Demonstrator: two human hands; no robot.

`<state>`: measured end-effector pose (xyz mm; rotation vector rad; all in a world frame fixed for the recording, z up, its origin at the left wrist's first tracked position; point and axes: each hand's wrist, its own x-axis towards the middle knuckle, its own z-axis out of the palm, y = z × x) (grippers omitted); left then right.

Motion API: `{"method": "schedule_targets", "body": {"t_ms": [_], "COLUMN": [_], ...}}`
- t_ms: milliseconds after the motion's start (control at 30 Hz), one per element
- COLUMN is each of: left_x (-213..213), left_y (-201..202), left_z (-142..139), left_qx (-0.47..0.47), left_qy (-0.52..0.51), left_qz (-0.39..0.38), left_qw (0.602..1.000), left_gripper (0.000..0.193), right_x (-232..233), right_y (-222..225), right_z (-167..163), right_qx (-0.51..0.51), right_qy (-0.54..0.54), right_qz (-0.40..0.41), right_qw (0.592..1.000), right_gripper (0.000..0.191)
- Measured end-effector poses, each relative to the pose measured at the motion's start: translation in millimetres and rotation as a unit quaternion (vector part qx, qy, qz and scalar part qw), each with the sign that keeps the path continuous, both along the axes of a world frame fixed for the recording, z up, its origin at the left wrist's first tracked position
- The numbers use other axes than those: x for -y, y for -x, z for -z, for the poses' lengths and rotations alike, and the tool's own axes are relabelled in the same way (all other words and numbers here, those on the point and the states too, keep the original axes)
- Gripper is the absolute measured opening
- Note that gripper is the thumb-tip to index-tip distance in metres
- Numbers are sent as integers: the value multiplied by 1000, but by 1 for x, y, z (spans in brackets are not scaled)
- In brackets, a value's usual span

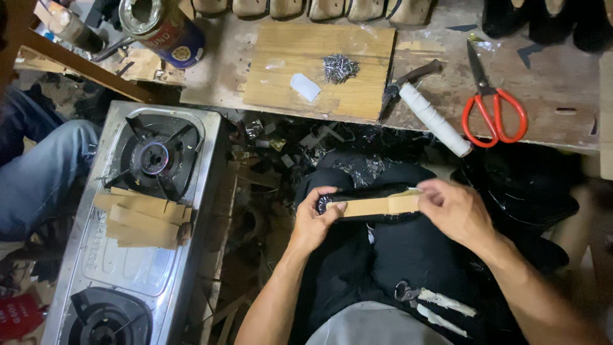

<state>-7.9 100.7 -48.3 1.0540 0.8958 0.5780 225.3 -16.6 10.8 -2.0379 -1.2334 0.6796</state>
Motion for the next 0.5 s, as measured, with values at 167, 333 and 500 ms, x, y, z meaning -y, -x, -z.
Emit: {"method": "schedule_targets", "body": {"t_ms": [167,333,500], "left_x": [-2,-2,-3], "left_y": [-5,-8,-5], "left_z": [-4,-9,-9], "left_qx": [14,5,17], "left_qy": [-8,-4,-1], "left_qz": [-2,2,1], "left_qw": [1000,1000,1000], "left_gripper": [39,39,40], "right_x": [-25,-64,-63], "right_y": [-10,-32,-34], "right_z": [-37,-42,-31], "right_qx": [336,446,357], "right_qy": [-196,-128,-130], "right_qz": [-9,-25,-39], "right_qw": [921,886,924], "right_gripper": [26,45,48]}}
